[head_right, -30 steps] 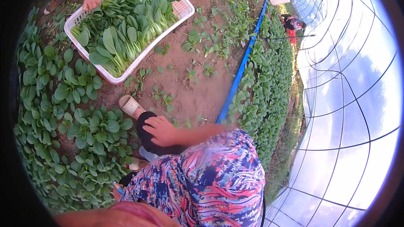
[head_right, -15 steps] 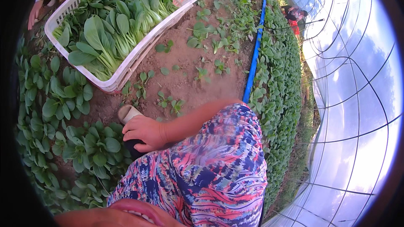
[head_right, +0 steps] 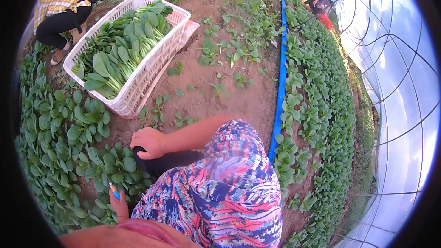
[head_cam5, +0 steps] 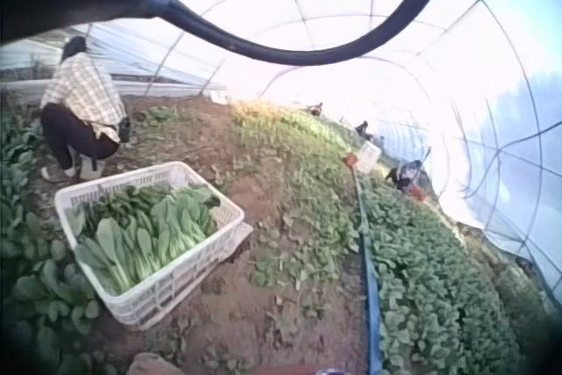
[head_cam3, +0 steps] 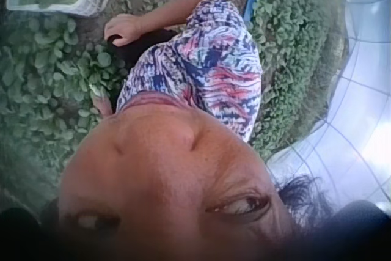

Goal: The person harvests leafy green vegetables in a greenhouse using a knife to cut the stems near the base. They gather the cut vegetables into bunches and place them into a white plastic crate.

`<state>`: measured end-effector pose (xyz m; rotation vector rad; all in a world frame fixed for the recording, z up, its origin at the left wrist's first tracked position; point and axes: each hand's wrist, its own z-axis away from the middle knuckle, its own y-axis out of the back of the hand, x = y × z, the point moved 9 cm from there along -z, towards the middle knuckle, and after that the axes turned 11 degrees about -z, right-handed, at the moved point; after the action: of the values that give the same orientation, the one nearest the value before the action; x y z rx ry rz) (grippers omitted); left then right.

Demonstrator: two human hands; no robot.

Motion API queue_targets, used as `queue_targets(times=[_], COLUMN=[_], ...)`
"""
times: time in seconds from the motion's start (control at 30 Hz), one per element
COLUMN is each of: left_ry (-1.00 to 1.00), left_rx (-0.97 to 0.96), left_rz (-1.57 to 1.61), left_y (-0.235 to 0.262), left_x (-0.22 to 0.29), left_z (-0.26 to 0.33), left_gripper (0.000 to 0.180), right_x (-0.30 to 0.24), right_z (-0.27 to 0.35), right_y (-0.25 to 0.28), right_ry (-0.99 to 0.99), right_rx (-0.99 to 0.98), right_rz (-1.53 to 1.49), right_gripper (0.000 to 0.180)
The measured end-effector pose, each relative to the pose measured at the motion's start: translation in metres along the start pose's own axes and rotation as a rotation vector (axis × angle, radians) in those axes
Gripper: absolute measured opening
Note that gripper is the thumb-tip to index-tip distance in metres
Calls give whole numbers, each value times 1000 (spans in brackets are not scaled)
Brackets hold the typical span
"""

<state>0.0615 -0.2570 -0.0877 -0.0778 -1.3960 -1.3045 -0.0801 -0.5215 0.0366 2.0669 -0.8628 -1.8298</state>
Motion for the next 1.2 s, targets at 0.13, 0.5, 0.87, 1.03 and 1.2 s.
queue_targets(times=[0.13, 0.5, 0.87, 1.03, 1.2], left_ry=[77, -321, -405, -430, -548], left_rx=[55, 218, 120, 97, 216], left_rz=[631, 92, -293, -252, 207], left_y=[-66, -56, -56, -56, 41], left_x=[59, 192, 231, 239, 278], left_z=[-30, -34, -13, -4, 3], left_gripper=[17, 37, 23, 24, 28], right_x=[7, -4, -24, 19, 35], right_z=[1, 17, 19, 24, 28], right_y=[-10, -14, -6, -14, -16], right_ry=[-22, 12, -295, -331, -402], right_rx=[-19, 8, -28, 134, 171], right_rz=[64, 83, 69, -190, -328], right_gripper=[32, 45, 56, 48, 43])
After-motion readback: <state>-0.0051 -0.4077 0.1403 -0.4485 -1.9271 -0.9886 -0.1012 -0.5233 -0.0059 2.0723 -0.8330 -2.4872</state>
